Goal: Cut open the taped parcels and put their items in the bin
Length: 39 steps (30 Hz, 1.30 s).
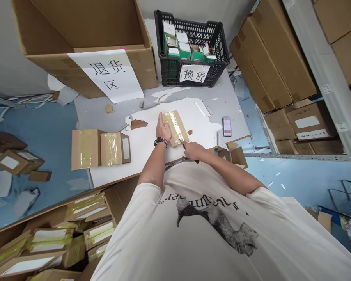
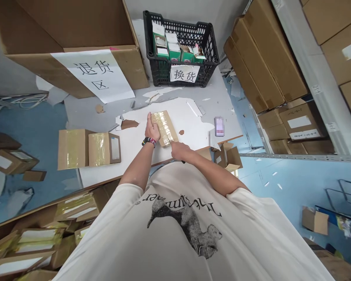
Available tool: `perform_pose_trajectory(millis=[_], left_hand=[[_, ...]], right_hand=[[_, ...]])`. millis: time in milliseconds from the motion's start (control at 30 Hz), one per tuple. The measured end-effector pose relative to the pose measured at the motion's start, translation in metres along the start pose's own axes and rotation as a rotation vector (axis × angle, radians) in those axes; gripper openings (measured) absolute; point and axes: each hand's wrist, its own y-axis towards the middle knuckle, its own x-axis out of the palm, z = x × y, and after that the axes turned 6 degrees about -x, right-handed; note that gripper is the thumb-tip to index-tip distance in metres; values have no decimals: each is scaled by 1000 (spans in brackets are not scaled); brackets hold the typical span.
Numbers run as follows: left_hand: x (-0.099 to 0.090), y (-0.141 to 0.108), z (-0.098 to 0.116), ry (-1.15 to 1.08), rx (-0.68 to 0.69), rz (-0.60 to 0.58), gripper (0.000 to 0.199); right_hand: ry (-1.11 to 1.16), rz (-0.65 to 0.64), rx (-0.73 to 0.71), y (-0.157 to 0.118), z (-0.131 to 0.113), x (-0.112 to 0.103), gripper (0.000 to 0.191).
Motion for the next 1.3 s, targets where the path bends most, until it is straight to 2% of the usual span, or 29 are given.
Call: perform_pose_trajectory(millis=[167, 367, 733, 900, 1067, 1300], left_hand=[[1, 1, -2, -13, 5, 4, 82], [-1, 0, 3, 11, 36, 16, 84], [-3, 0, 7, 69, 21, 17, 86], [-4, 0, 4, 83, 10, 13, 82], [-6, 1, -2, 71, -8, -12, 82], [-2, 1, 5, 115, -73, -12, 102]], right_hand=[[29, -5, 13, -4, 7, 7, 58], [24, 1, 20, -11, 7, 14, 70], [-75, -11, 36, -26, 4, 9, 67], [-32, 58, 60, -32, 6, 3, 66], [19, 173, 26, -35, 21, -10, 71], [105, 255, -1, -24, 34, -14, 71]])
